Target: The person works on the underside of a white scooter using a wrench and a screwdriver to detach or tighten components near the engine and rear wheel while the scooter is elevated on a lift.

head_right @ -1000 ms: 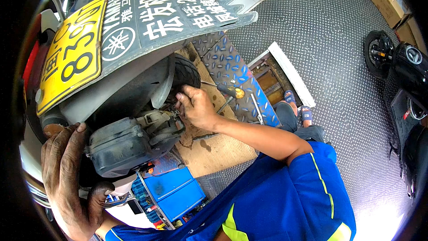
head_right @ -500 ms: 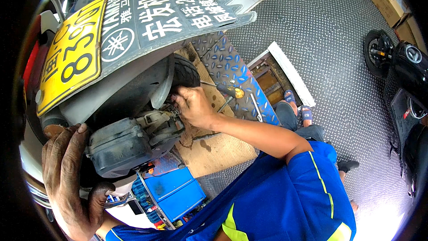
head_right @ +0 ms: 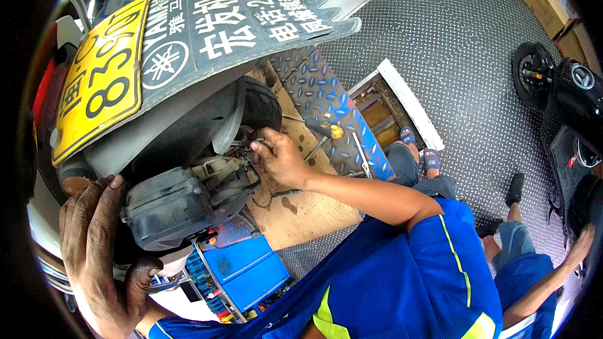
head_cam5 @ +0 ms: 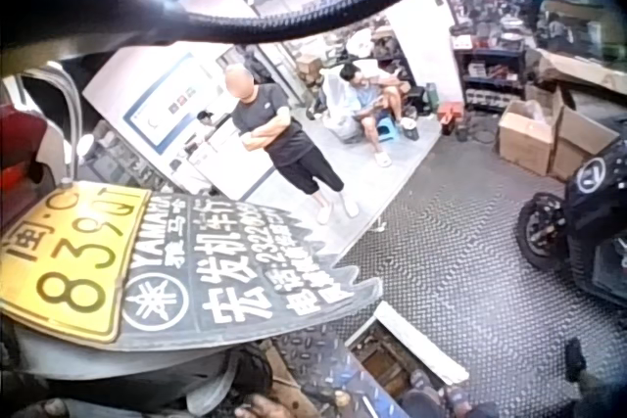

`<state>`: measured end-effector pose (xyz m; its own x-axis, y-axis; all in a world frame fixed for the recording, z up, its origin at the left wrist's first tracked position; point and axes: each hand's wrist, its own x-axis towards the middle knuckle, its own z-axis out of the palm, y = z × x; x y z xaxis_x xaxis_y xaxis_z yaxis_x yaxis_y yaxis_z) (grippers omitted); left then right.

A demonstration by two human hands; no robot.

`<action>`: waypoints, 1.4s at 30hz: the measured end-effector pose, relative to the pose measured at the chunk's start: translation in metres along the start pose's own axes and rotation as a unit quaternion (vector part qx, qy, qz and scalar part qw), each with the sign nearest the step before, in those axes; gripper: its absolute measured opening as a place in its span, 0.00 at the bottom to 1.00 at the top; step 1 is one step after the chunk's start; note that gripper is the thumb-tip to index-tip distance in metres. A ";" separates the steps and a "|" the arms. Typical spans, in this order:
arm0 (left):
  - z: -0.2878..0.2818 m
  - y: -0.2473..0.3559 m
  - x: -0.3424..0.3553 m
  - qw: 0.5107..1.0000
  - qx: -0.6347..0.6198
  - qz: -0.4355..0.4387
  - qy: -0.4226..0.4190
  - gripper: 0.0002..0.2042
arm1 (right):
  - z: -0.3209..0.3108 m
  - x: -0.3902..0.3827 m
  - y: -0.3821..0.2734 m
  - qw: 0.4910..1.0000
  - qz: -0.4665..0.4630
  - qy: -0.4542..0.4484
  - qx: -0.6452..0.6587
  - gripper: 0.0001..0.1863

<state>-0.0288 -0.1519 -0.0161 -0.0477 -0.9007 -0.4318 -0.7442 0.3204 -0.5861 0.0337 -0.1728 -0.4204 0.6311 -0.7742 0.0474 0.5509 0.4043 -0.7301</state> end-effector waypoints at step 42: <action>-0.005 0.007 0.000 0.999 -0.018 -0.025 -0.029 0.39 | 0.002 0.025 -0.005 0.893 -0.258 0.030 -0.368 0.02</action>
<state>-0.0369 -0.1514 -0.0166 0.0286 -0.8962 -0.4428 -0.7687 0.2635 -0.5828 0.0478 -0.1928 -0.4143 0.3543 -0.7991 0.4857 0.2372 -0.4256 -0.8733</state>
